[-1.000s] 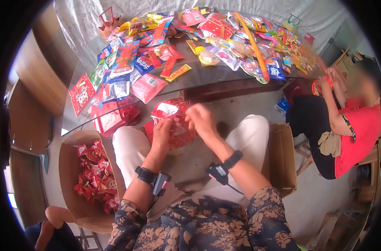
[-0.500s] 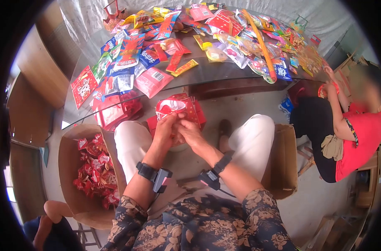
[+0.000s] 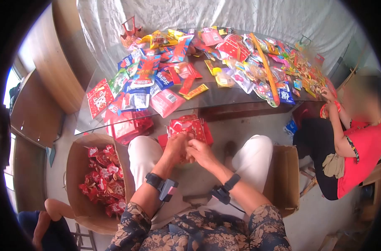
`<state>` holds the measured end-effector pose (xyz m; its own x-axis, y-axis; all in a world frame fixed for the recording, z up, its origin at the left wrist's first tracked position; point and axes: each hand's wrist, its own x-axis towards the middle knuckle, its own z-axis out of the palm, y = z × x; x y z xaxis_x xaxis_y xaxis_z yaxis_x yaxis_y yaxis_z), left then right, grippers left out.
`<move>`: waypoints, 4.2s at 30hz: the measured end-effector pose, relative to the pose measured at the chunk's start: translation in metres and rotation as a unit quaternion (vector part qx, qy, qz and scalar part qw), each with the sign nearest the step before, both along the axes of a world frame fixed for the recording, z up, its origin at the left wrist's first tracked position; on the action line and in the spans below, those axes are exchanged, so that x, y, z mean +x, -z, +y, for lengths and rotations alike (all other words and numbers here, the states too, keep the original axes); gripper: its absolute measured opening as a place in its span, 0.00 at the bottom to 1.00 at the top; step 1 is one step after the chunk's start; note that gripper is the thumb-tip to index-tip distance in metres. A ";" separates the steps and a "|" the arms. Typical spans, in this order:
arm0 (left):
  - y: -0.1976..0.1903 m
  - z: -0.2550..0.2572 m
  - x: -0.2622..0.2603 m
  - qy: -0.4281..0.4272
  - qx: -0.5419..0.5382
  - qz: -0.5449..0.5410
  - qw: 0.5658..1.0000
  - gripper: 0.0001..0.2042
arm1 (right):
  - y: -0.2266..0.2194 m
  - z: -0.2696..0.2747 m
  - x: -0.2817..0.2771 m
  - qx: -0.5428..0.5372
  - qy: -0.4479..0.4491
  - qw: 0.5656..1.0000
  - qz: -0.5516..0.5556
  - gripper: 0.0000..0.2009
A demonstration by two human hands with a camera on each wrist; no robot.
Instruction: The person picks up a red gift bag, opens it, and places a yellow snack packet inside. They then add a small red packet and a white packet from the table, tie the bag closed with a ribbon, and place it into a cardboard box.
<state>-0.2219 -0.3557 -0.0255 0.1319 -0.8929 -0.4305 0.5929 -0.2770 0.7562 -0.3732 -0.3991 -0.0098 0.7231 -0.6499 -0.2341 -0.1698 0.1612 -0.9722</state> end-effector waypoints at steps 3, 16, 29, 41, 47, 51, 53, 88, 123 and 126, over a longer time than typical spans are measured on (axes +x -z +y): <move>0.008 -0.003 -0.002 -0.050 -0.012 -0.050 0.997 0.16 | -0.006 -0.007 -0.007 -0.007 -0.007 1.000 -0.014 0.05; -0.012 -0.004 0.027 0.004 -0.023 -0.345 0.938 0.10 | -0.011 -0.026 0.000 -0.041 -0.016 0.999 -0.025 0.08; 0.006 -0.015 0.025 -0.045 -0.060 -0.297 0.952 0.07 | 0.019 -0.019 0.016 -0.254 0.120 0.960 -0.006 0.14; 0.002 -0.015 0.019 -0.073 -0.102 -0.318 0.940 0.09 | 0.006 -0.034 0.005 -0.270 0.137 0.952 -0.048 0.05; 0.002 -0.012 0.015 -0.091 -0.138 -0.334 0.928 0.08 | -0.010 -0.031 -0.002 -0.231 0.130 0.957 -0.121 0.05; -0.001 -0.013 0.012 -0.109 -0.196 -0.382 0.896 0.07 | -0.008 -0.030 -0.001 -0.213 0.125 0.951 -0.185 0.06; -0.003 -0.012 0.013 -0.111 -0.222 -0.423 0.871 0.07 | -0.005 -0.031 -0.001 -0.150 0.125 0.956 -0.217 0.07; 0.031 -0.019 0.015 -0.113 -0.206 -0.321 0.917 0.06 | 0.024 -0.034 0.028 -0.108 0.095 0.970 -0.194 0.16; -0.017 -0.004 0.006 -0.029 -0.117 -0.421 0.899 0.04 | 0.004 -0.055 0.006 -0.003 0.034 0.994 -0.105 0.03; -0.023 0.000 0.005 -0.022 -0.148 -0.493 0.857 0.04 | 0.003 -0.060 0.003 0.045 0.015 0.992 -0.121 0.03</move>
<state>-0.2169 -0.3562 -0.0029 0.3377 -0.9287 0.1534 -0.3698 0.0190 0.9289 -0.3703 -0.4590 -0.0129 0.7456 -0.6565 -0.1144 0.0720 0.2499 -0.9656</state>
